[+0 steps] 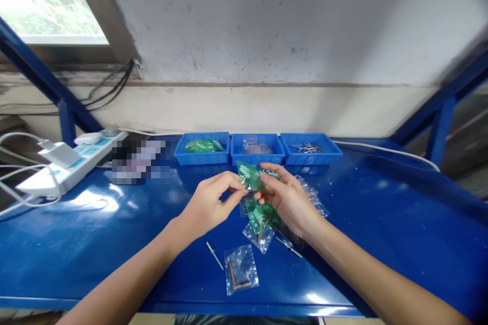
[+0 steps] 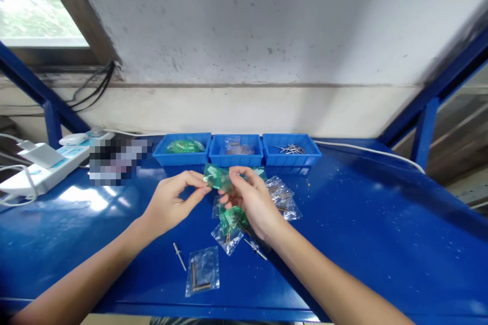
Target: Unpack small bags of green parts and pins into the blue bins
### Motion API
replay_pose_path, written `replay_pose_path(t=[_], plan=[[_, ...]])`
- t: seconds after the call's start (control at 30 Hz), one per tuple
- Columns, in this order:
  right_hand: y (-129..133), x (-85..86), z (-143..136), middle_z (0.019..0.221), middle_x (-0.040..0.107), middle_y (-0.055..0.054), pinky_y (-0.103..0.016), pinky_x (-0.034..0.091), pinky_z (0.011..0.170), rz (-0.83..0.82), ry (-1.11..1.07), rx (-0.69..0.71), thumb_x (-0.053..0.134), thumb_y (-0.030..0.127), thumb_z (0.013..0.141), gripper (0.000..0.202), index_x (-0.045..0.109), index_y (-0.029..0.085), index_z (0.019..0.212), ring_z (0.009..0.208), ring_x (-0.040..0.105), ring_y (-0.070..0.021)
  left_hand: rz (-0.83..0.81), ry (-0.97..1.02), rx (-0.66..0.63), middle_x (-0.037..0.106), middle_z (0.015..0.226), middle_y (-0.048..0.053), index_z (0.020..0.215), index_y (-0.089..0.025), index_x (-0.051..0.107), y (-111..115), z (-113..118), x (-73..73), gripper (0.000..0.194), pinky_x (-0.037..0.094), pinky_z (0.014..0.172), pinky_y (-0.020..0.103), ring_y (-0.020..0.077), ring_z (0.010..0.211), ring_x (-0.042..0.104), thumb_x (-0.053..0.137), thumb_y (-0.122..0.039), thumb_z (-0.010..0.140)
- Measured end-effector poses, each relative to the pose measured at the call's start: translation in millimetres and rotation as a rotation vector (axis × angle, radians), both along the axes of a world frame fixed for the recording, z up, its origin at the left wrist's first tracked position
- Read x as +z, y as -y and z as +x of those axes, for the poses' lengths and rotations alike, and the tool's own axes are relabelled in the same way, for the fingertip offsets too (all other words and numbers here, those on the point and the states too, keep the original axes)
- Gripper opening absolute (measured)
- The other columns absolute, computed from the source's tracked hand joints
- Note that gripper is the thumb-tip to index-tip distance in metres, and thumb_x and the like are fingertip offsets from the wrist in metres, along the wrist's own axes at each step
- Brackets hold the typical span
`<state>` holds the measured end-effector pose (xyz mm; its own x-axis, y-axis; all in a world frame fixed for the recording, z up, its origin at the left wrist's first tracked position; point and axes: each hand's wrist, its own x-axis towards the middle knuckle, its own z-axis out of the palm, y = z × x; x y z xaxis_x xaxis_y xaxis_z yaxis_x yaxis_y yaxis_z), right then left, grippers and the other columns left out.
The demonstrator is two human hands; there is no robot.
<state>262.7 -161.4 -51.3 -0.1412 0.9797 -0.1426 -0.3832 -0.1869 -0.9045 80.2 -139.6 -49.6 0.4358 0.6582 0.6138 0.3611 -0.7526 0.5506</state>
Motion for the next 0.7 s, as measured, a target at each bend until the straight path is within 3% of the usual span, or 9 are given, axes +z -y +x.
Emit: replay_pose_path(t=[0.1, 0.17, 0.27, 0.33, 0.37, 0.43, 0.5, 0.57, 0.7], plan=[[0, -4.0, 1, 0.063, 0.054, 0.007, -0.025, 0.045, 0.056, 0.149, 0.092, -0.120, 0.070, 0.031, 0.071, 0.048, 0.049, 0.022, 0.113, 0.054, 0.054, -0.0103, -0.024, -0.047, -0.131, 0.062, 0.082, 0.002, 0.083, -0.016, 0.058, 3, 6, -2.1, 0.003, 0.045, 0.067, 0.022, 0.0109, 0.075, 0.058, 0.057, -0.014, 0.085], [2, -2.7, 4, 0.066, 0.056, 0.005, -0.028, 0.046, 0.061, 0.331, 0.317, -0.191, 0.065, 0.028, 0.075, 0.037, 0.053, 0.022, 0.110, 0.059, 0.056, -0.0115, -0.133, -0.088, -0.138, 0.058, 0.078, 0.001, 0.085, -0.017, 0.059, 5, 7, -0.9, 0.005, 0.043, 0.062, 0.022, 0.0108, 0.069, 0.054, 0.055, -0.019, 0.086], [8, 0.4, 8, 0.084, 0.065, -0.002, -0.034, 0.049, 0.074, 0.735, 0.684, -0.248, 0.056, 0.016, 0.080, 0.020, 0.059, 0.023, 0.098, 0.079, 0.061, -0.0165, -0.365, -0.044, -0.111, 0.053, 0.070, 0.000, 0.081, -0.017, 0.058, 5, 7, 1.0, 0.026, 0.039, 0.057, 0.023, 0.0110, 0.062, 0.047, 0.041, -0.032, 0.093], [11, 0.1, 10, 0.097, 0.066, -0.004, -0.040, 0.047, 0.085, 0.983, 0.818, -0.243, 0.052, 0.007, 0.077, 0.024, 0.060, 0.024, 0.093, 0.095, 0.060, -0.0198, -0.520, 0.068, -0.125, 0.048, 0.067, 0.000, 0.077, -0.016, 0.055, 3, 7, 1.6, 0.045, 0.038, 0.056, 0.024, 0.0114, 0.060, 0.043, 0.022, -0.040, 0.097], [12, -1.0, 10, 0.103, 0.064, -0.004, -0.043, 0.046, 0.089, 1.060, 0.864, -0.243, 0.050, 0.004, 0.076, 0.027, 0.061, 0.024, 0.091, 0.102, 0.057, -0.0214, -0.582, 0.118, -0.132, 0.046, 0.065, 0.000, 0.076, -0.016, 0.054, 2, 7, 1.7, 0.050, 0.038, 0.055, 0.024, 0.0114, 0.059, 0.042, 0.017, -0.042, 0.097], [11, -3.8, 10, 0.116, 0.057, -0.007, -0.046, 0.044, 0.092, 1.098, 0.951, -0.275, 0.048, 0.003, 0.075, 0.030, 0.062, 0.025, 0.091, 0.114, 0.050, -0.0244, -0.643, 0.163, -0.117, 0.044, 0.064, -0.001, 0.077, -0.016, 0.053, 1, 7, 1.8, 0.044, 0.037, 0.053, 0.024, 0.0110, 0.058, 0.040, 0.024, -0.043, 0.096], [11, -5.0, 10, 0.123, 0.045, -0.010, -0.047, 0.045, 0.089, 1.047, 1.029, -0.325, 0.049, 0.005, 0.076, 0.031, 0.064, 0.024, 0.095, 0.119, 0.043, -0.0269, -0.565, 0.133, -0.044, 0.043, 0.062, -0.003, 0.080, -0.016, 0.054, 1, 8, 1.4, 0.028, 0.037, 0.052, 0.023, 0.0104, 0.056, 0.041, 0.042, -0.039, 0.092], [12, -2.7, 9, 0.119, 0.040, -0.012, -0.046, 0.045, 0.087, 0.981, 1.063, -0.343, 0.052, 0.010, 0.076, 0.030, 0.063, 0.022, 0.102, 0.116, 0.043, -0.0277, -0.358, 0.059, 0.041, 0.047, 0.065, -0.003, 0.088, -0.017, 0.059, 2, 9, 0.0, 0.015, 0.039, 0.054, 0.023, 0.0100, 0.057, 0.043, 0.053, -0.031, 0.088], [15, 5.9, 8, 0.091, 0.051, -0.007, -0.039, 0.047, 0.075, 0.838, 0.943, -0.199, 0.056, 0.028, 0.080, 0.023, 0.060, 0.017, 0.101, 0.086, 0.052, -0.0208, 0.056, -0.020, 0.075, 0.056, 0.092, 0.004, 0.114, -0.021, 0.058, 6, 11, -6.5, 0.029, 0.047, 0.064, 0.024, 0.0110, 0.070, 0.053, 0.054, -0.015, 0.086]])
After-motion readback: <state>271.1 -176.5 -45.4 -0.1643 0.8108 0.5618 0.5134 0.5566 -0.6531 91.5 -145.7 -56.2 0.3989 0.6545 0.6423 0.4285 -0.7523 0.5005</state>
